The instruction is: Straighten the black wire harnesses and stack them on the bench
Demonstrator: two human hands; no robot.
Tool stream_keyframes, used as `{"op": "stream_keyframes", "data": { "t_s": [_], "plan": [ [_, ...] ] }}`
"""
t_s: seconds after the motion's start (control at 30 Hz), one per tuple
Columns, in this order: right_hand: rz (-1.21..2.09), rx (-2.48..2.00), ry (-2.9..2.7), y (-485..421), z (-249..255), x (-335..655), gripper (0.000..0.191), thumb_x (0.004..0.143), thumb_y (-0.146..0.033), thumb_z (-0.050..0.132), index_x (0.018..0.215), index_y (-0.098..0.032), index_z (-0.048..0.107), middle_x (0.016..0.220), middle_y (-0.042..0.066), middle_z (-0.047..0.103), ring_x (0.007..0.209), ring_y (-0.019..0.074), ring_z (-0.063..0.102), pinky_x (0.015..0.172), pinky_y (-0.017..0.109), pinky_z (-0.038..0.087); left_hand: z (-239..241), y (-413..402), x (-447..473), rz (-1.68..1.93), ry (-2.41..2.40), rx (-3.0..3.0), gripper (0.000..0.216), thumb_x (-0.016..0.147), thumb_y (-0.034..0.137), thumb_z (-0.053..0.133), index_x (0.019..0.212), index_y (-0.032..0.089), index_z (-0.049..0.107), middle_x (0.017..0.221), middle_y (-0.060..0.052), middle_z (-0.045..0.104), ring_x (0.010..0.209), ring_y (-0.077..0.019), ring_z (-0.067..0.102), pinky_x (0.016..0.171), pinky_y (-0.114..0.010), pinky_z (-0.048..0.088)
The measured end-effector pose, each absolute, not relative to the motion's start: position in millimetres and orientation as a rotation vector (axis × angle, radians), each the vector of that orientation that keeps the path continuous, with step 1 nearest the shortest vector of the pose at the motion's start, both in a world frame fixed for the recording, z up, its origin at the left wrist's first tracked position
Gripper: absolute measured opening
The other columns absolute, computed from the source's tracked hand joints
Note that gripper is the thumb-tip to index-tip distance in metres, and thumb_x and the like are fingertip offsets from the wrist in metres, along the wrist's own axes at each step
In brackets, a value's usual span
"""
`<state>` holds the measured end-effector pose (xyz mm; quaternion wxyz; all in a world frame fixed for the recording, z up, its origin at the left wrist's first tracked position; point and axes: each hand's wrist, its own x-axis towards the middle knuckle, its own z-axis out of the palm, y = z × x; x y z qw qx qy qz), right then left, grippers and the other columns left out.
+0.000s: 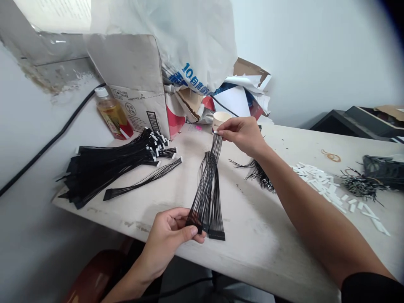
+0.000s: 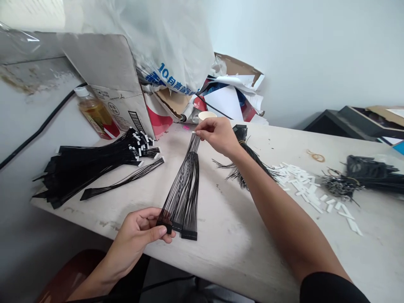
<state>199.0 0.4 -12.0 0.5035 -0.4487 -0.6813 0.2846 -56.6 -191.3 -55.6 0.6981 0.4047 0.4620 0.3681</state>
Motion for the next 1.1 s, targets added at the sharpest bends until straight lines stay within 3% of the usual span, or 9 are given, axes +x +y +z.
{"op": "stream_keyframes", "data": {
  "t_s": [0.67,0.87,1.0,1.1],
  "plan": [
    [0.777,-1.191,-1.667,9.7,-24.8,203.9,0.005,0.073,-0.019,0.077,0.071,-0.015,0.075,0.06,0.003,0.066,0.056,0.0124,0.057,0.055,0.029,0.044,-54.3,-198.5,-53.0,0.843,1.112,1.003,0.031,0.076,0.031,0.085,0.1,0.014,0.075,0.083,-0.01,0.081,0.068,-0.0223,0.077,0.073,-0.034,0.062],
    [0.818,-1.383,-1.972,16.1,-45.0,202.7,0.005,0.075,-0.016,0.076,0.07,-0.017,0.076,0.068,0.005,0.07,0.065,0.0171,0.061,0.067,0.033,0.046,-58.0,-202.3,-52.7,0.758,1.292,1.4,0.029,0.084,0.044,0.076,0.093,0.016,0.078,0.067,-0.006,0.075,0.054,-0.0198,0.067,0.057,-0.033,0.054],
    [0.526,-1.352,-2.113,6.0,-44.6,180.9,0.006,0.079,-0.014,0.072,0.081,-0.016,0.077,0.087,0.009,0.074,0.071,0.0179,0.061,0.075,0.036,0.046,-41.0,-181.7,-92.6,0.948,1.699,1.936,0.025,0.092,0.04,0.065,0.088,0.021,0.079,0.078,-0.006,0.078,0.063,-0.0195,0.065,0.068,-0.033,0.053],
    [0.609,-1.17,-2.205,-4.7,-49.2,148.5,0.015,0.083,-0.014,0.067,0.096,-0.015,0.076,0.1,0.01,0.074,0.072,0.0162,0.06,0.076,0.034,0.047,-24.7,-164.2,-138.1,0.84,2.206,2.068,0.027,0.096,0.034,0.055,0.105,0.022,0.077,0.098,-0.008,0.078,0.077,-0.0239,0.068,0.082,-0.038,0.052]
  ]
}}
